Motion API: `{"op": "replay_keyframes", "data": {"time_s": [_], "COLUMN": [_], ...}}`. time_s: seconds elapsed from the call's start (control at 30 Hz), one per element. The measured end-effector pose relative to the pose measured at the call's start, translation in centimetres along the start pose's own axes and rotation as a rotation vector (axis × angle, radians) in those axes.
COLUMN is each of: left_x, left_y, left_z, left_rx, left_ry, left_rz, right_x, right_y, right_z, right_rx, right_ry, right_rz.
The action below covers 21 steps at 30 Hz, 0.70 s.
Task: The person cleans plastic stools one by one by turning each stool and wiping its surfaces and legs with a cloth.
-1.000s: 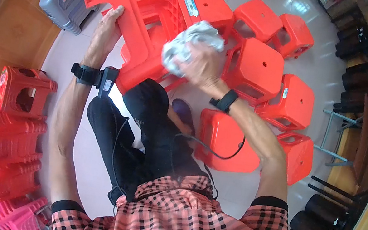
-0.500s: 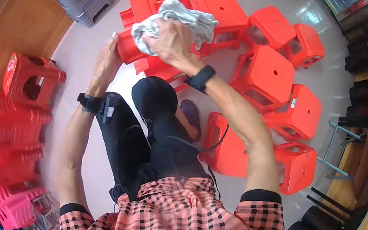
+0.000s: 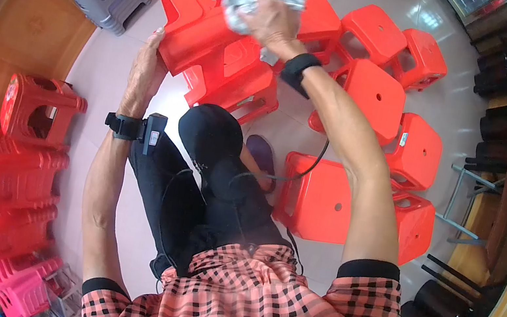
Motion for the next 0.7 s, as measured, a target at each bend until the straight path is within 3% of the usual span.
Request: {"op": "replay_keyframes", "data": {"time_s": [0.1,0.2,0.37,0.43,0.5,0.53,0.6,0.7], "left_x": [-0.6,-0.5,-1.1,-1.6,-1.6,-1.3,-0.4,-0.2], "left_y": [0.7,0.0,0.9,0.9,1.0,0.6,-0.5,-0.4], "left_z": [0.8,0.7,1.4,1.7,1.9,1.5,0.9,0.9], "left_rx": [-0.040,0.013,-0.215,-0.220,-0.180,-0.138,0.029,-0.026], "left_ry": [-0.006,0.053,0.011,0.032,0.057,0.069,0.093,0.165], "left_rz": [0.049,-0.134,-0.068,-0.076,-0.103,-0.122,-0.179,-0.114], "right_x": [0.4,3.2,6.7,7.5,8.0,8.4,8.8,10.3], "right_y": [1.5,0.0,-3.3,-4.8,-5.0,-4.9,-5.1,-6.0], "right_z": [-6.9,-8.8,0.1,4.3,8.5,9.9,10.4,9.0], "right_rx": [0.129,0.106,-0.207,-0.290,-0.386,-0.382,-0.375,-0.357], "right_ry": [-0.303,-0.405,-0.246,-0.155,0.141,0.147,0.179,0.289], "right_rz": [-0.113,-0.259,-0.301,-0.186,-0.129,-0.123,-0.103,-0.042]}}
Point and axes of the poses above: each hand's wrist, its own x-axis away from the middle knuckle, its own y-axis out of the back of the hand, z = x × y, the point moved 4 cm from there along -x, towards the middle knuckle, and after that the axes turned 11 degrees about -x, right-handed, at the moved point
